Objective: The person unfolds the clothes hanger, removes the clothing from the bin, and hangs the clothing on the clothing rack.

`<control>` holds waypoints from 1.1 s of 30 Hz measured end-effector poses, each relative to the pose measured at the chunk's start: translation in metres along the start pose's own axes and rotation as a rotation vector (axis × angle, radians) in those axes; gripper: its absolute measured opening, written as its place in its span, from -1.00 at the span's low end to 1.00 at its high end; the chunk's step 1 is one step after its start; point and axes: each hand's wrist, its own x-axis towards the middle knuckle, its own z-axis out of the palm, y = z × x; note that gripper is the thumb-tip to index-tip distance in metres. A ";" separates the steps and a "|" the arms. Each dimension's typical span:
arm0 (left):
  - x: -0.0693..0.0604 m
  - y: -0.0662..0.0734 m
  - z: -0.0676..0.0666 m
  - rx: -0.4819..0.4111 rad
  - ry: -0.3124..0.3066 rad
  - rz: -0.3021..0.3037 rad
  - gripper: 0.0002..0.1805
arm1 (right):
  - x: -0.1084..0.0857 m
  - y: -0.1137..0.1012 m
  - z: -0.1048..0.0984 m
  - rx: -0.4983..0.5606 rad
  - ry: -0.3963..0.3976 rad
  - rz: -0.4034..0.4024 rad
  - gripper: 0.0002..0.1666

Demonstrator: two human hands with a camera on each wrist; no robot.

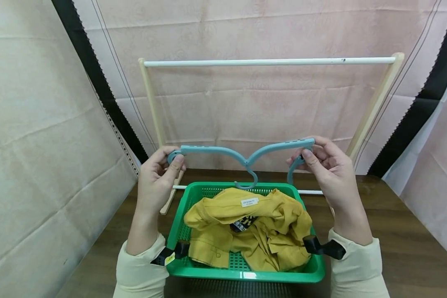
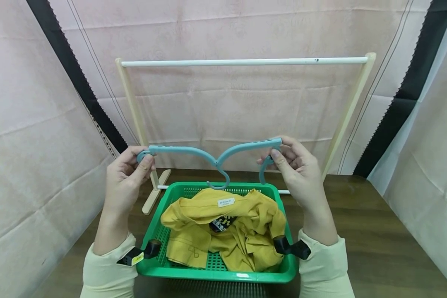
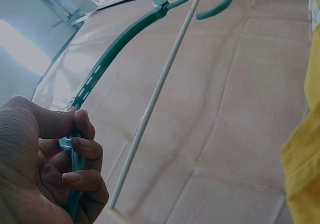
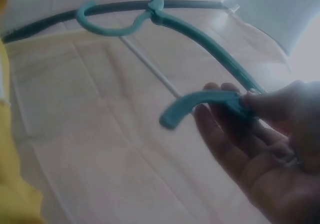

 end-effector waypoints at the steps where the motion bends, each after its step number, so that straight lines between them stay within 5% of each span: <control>1: 0.000 0.000 -0.001 -0.002 0.003 0.002 -0.89 | 0.000 0.001 -0.001 -0.009 -0.021 0.002 -0.64; 7: 0.001 0.000 -0.006 0.037 0.012 0.010 -0.90 | 0.002 0.002 -0.006 -0.037 -0.098 -0.018 -0.64; 16: 0.001 -0.001 -0.011 0.119 -0.018 0.037 -0.74 | -0.002 0.001 -0.008 -0.123 -0.071 0.004 -0.71; 25: 0.001 -0.005 -0.018 0.227 -0.124 0.087 -0.69 | -0.001 -0.002 -0.014 -0.161 -0.009 0.004 -0.65; 30: 0.000 -0.006 -0.023 0.267 -0.166 0.109 -0.70 | -0.003 -0.001 -0.021 -0.180 -0.056 -0.041 -0.64; 33: -0.003 -0.006 -0.027 0.302 -0.202 0.108 -0.72 | -0.005 -0.001 -0.025 -0.290 -0.091 -0.032 -0.63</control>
